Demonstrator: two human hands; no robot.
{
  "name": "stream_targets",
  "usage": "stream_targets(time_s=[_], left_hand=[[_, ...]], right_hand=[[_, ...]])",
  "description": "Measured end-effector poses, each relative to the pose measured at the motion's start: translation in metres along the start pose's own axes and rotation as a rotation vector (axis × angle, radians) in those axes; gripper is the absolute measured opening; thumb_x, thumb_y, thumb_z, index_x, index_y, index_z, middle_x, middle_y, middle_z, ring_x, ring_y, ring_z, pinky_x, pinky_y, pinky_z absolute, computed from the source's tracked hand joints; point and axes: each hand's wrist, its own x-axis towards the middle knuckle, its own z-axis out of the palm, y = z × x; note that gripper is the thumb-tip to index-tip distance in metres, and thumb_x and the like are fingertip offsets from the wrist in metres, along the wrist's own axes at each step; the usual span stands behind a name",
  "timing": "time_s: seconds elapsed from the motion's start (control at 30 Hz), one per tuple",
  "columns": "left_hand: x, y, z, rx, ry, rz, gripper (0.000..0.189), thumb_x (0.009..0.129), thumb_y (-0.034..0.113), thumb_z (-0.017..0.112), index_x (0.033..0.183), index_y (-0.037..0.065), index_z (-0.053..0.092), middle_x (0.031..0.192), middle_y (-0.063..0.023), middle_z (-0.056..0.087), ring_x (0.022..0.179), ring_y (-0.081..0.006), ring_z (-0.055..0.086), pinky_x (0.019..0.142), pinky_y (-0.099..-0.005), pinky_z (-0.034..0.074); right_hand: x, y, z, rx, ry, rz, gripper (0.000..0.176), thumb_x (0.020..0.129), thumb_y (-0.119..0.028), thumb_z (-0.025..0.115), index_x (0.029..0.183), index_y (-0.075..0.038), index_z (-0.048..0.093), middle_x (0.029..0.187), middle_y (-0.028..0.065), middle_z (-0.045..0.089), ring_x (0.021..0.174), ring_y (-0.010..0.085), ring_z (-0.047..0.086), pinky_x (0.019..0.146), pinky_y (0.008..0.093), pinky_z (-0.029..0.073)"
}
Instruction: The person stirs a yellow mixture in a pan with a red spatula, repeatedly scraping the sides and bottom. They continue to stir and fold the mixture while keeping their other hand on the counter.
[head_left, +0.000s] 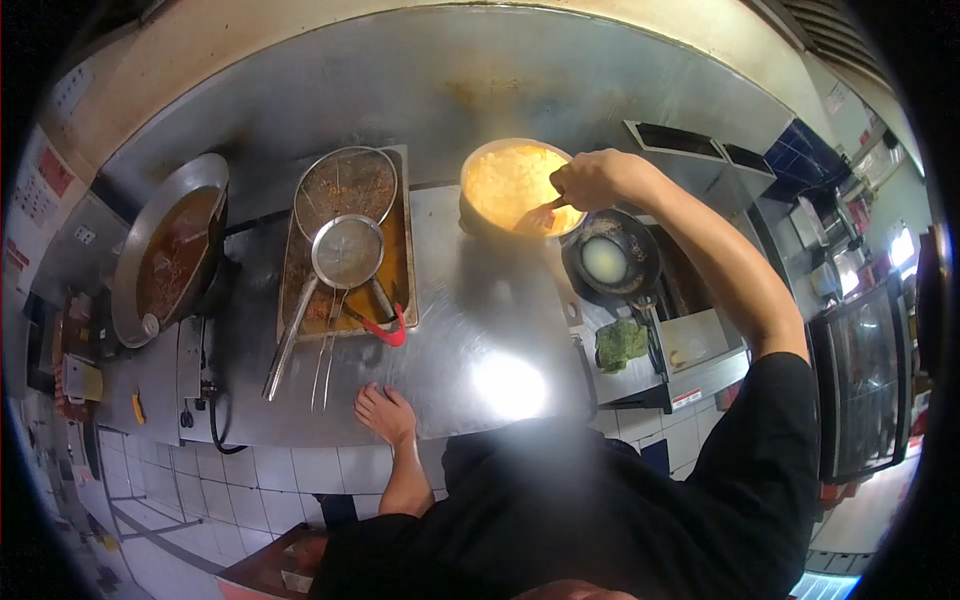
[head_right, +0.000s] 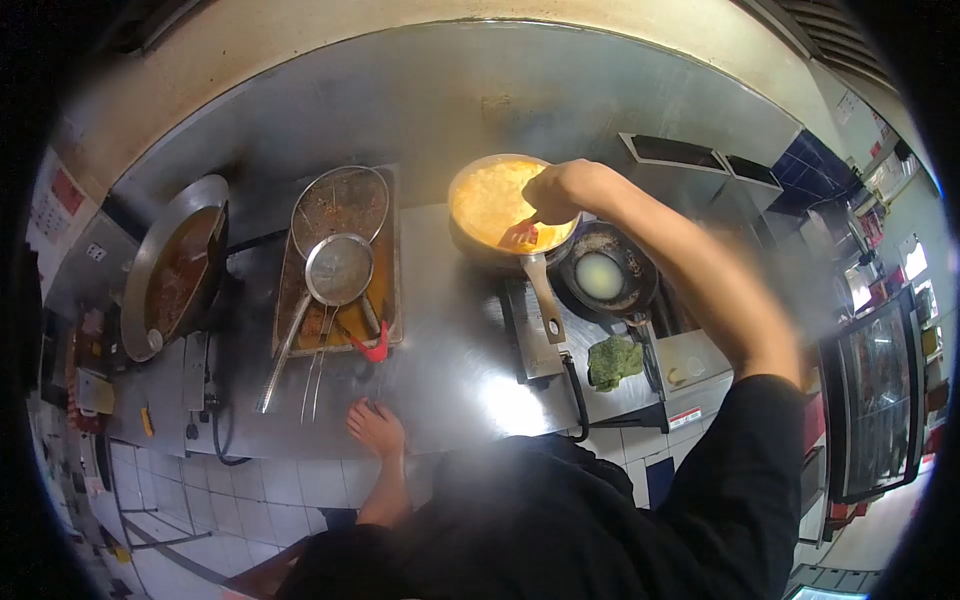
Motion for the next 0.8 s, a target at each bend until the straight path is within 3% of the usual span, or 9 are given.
stream_targets(time_s=[0.17, 0.23, 0.3, 0.33, 0.43, 0.57, 0.63, 0.7, 0.8], left_hand=[[-0.004, 0.002, -0.006, -0.006, -0.003, -0.009, 0.033, 0.101, 0.024, 0.065, 0.128, 0.005, 0.059, 0.135, -0.0174, 0.06, 0.136, -0.0377, 0.051, 0.123, -0.0551, 0.032], [0.001, 0.002, -0.004, -0.009, 0.003, 0.002, 0.033, 0.101, 0.024, 0.065, 0.128, 0.005, 0.059, 0.135, -0.0174, 0.06, 0.136, -0.0377, 0.051, 0.123, -0.0551, 0.032], [-0.002, -0.002, -0.003, -0.008, 0.0, 0.007, 0.033, 0.101, 0.023, 0.065, 0.128, 0.005, 0.06, 0.135, -0.0174, 0.06, 0.136, -0.0376, 0.051, 0.123, -0.0551, 0.032], [-0.002, -0.004, 0.0, -0.008, 0.005, 0.01, 0.033, 0.101, 0.023, 0.065, 0.128, 0.005, 0.06, 0.135, -0.0174, 0.06, 0.136, -0.0377, 0.051, 0.123, -0.0551, 0.032], [-0.003, -0.002, -0.002, -0.006, 0.008, 0.011, 0.033, 0.1, 0.023, 0.065, 0.128, 0.005, 0.059, 0.135, -0.0174, 0.059, 0.136, -0.0381, 0.05, 0.122, -0.0552, 0.033], [-0.001, 0.0, -0.002, -0.01, 0.008, 0.001, 0.034, 0.1, 0.023, 0.065, 0.128, 0.005, 0.059, 0.135, -0.0183, 0.059, 0.136, -0.0389, 0.05, 0.123, -0.0556, 0.032], [-0.001, 0.002, -0.007, -0.015, 0.004, -0.006, 0.034, 0.1, 0.023, 0.065, 0.129, 0.005, 0.059, 0.135, -0.0186, 0.059, 0.136, -0.0391, 0.05, 0.123, -0.0557, 0.032], [0.001, 0.004, -0.008, -0.022, 0.005, -0.011, 0.035, 0.1, 0.022, 0.065, 0.129, 0.005, 0.059, 0.135, -0.0189, 0.059, 0.136, -0.0392, 0.05, 0.123, -0.0559, 0.032], [0.0, 0.002, -0.007, -0.02, 0.012, -0.012, 0.034, 0.1, 0.023, 0.065, 0.129, 0.005, 0.059, 0.135, -0.0191, 0.059, 0.136, -0.0393, 0.05, 0.122, -0.0561, 0.033]], right_hand=[[0.022, -0.003, 0.005, -0.124, -0.198, -0.013, 0.037, 0.102, -0.03, 0.069, 0.122, -0.001, 0.079, 0.119, 0.0203, 0.079, 0.11, 0.0393, 0.076, 0.09, 0.0491, 0.06], [0.02, -0.005, 0.009, -0.107, -0.18, 0.014, 0.034, 0.101, -0.028, 0.069, 0.12, -0.002, 0.081, 0.119, 0.0181, 0.08, 0.11, 0.0374, 0.077, 0.088, 0.0496, 0.061], [0.011, -0.003, 0.019, -0.096, -0.091, 0.092, 0.032, 0.099, -0.026, 0.071, 0.122, -0.005, 0.081, 0.122, 0.0156, 0.081, 0.111, 0.0345, 0.078, 0.089, 0.0485, 0.061], [0.021, 0.004, 0.035, -0.152, -0.069, 0.126, 0.037, 0.098, -0.031, 0.071, 0.128, -0.011, 0.081, 0.128, 0.0099, 0.08, 0.111, 0.0293, 0.08, 0.086, 0.0472, 0.064], [0.046, 0.024, 0.078, -0.163, 0.03, 0.209, 0.035, 0.1, -0.032, 0.07, 0.127, -0.012, 0.081, 0.129, 0.0106, 0.08, 0.111, 0.0292, 0.08, 0.081, 0.0487, 0.066], [0.068, 0.051, 0.106, -0.141, 0.126, 0.308, 0.031, 0.1, -0.04, 0.072, 0.124, -0.022, 0.083, 0.12, 0.0074, 0.083, 0.103, 0.0273, 0.082, 0.073, 0.0458, 0.066], [0.075, 0.064, 0.119, -0.168, 0.193, 0.287, 0.024, 0.104, -0.037, 0.068, 0.118, -0.027, 0.084, 0.113, 0.0051, 0.083, 0.098, 0.0262, 0.082, 0.068, 0.0453, 0.064], [0.085, 0.072, 0.125, -0.222, 0.314, 0.305, 0.025, 0.106, -0.032, 0.061, 0.119, -0.028, 0.082, 0.107, 0.0044, 0.084, 0.091, 0.025, 0.082, 0.066, 0.0438, 0.062], [0.094, 0.081, 0.127, -0.279, 0.309, 0.26, 0.03, 0.107, -0.024, 0.056, 0.128, -0.029, 0.078, 0.099, 0.0066, 0.083, 0.086, 0.0247, 0.082, 0.067, 0.0411, 0.061]])
